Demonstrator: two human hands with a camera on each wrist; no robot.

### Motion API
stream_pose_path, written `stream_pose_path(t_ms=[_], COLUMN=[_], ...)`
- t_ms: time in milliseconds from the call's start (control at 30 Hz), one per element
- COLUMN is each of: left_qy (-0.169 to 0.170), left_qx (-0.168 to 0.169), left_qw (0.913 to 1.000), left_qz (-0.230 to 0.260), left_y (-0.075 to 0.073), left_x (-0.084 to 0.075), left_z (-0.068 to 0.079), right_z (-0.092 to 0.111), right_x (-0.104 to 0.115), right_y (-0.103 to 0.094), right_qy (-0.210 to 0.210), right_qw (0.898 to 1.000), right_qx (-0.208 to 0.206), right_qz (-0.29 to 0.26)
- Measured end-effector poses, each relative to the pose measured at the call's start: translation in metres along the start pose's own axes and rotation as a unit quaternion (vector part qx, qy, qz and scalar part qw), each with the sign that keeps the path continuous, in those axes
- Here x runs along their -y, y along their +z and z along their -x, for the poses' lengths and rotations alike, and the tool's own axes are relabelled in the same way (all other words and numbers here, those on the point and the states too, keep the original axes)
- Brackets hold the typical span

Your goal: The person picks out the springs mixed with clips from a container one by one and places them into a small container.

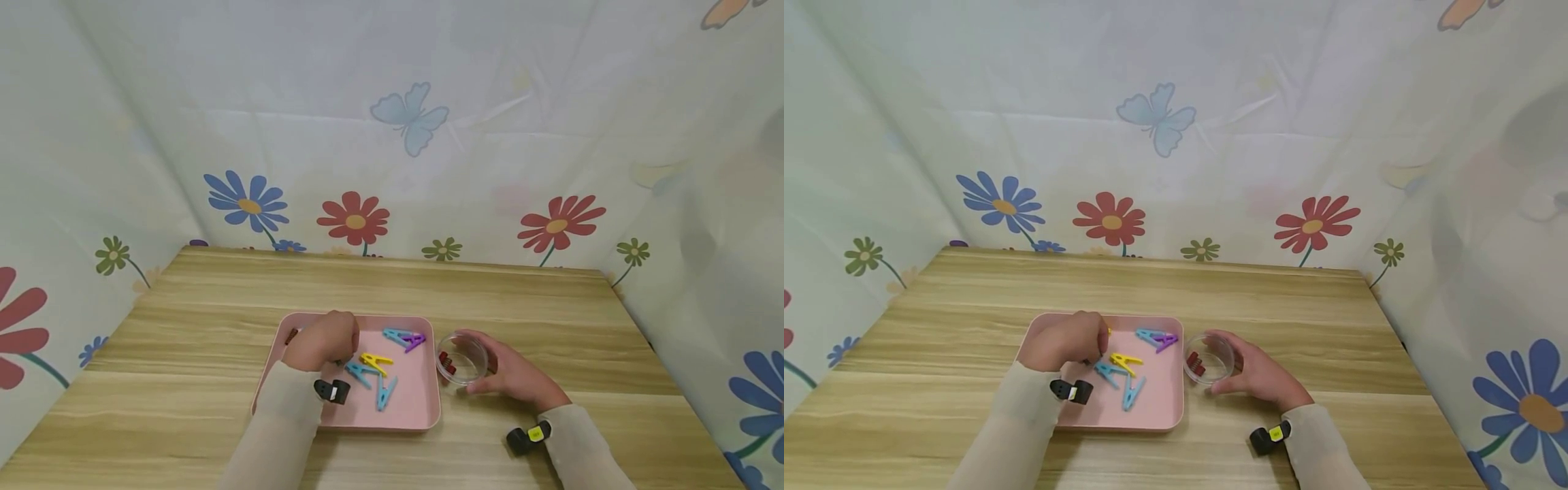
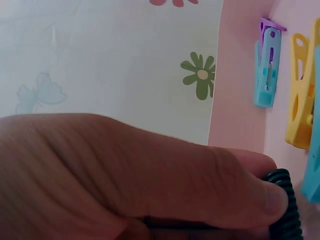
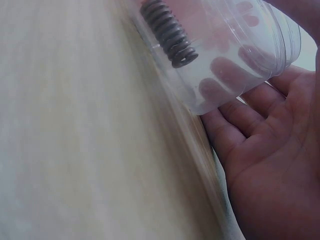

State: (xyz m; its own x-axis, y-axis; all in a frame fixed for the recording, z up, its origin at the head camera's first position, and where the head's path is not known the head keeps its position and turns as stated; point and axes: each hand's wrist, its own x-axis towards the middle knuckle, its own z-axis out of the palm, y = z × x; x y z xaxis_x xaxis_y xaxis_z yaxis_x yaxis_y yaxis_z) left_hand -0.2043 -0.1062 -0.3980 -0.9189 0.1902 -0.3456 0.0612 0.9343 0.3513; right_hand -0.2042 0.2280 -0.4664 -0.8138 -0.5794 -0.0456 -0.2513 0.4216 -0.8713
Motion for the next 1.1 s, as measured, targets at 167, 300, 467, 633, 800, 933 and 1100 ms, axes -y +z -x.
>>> stream_pose_path(t_ms=[167,300,467,633,800,933,1100], left_qy=[-0.002,-0.001,0.008,0.02,0.033,0.042,0.06], left_qx=[-0.001,0.0,0.002,0.007,0.008,-0.001,-0.012], left_qw=[0.9996,0.999,0.9988,0.998,0.9968,0.9968,0.9958], left_qz=[0.029,0.045,0.049,0.06,0.072,0.069,0.069], left_y=[-0.0027,-0.0047,-0.0065,-0.0074,-0.0082,-0.008,-0.0079], left_x=[-0.0022,-0.0044,-0.0058,-0.0062,-0.0067,-0.0069,-0.0068], left_z=[0.0041,0.0075,0.0088,0.009,0.009,0.0081,0.0075], right_z=[0.0001,-0.0002,-0.0007,0.0,-0.0004,-0.0006,0.0], right_x=[0.0004,-0.0004,-0.0011,-0.0023,-0.0035,-0.0029,-0.0015], right_y=[0.0002,-0.0005,-0.0005,-0.0005,-0.0004,0.0,0.0001], right_qy=[0.002,-0.006,-0.006,-0.014,-0.012,-0.007,-0.009], right_qw=[1.0,1.0,1.0,1.0,1.0,1.0,1.0], right_qx=[-0.003,-0.003,-0.004,-0.001,-0.002,-0.003,-0.002], right_qz=[0.006,0.004,0.005,0.006,0.0,-0.007,-0.009])
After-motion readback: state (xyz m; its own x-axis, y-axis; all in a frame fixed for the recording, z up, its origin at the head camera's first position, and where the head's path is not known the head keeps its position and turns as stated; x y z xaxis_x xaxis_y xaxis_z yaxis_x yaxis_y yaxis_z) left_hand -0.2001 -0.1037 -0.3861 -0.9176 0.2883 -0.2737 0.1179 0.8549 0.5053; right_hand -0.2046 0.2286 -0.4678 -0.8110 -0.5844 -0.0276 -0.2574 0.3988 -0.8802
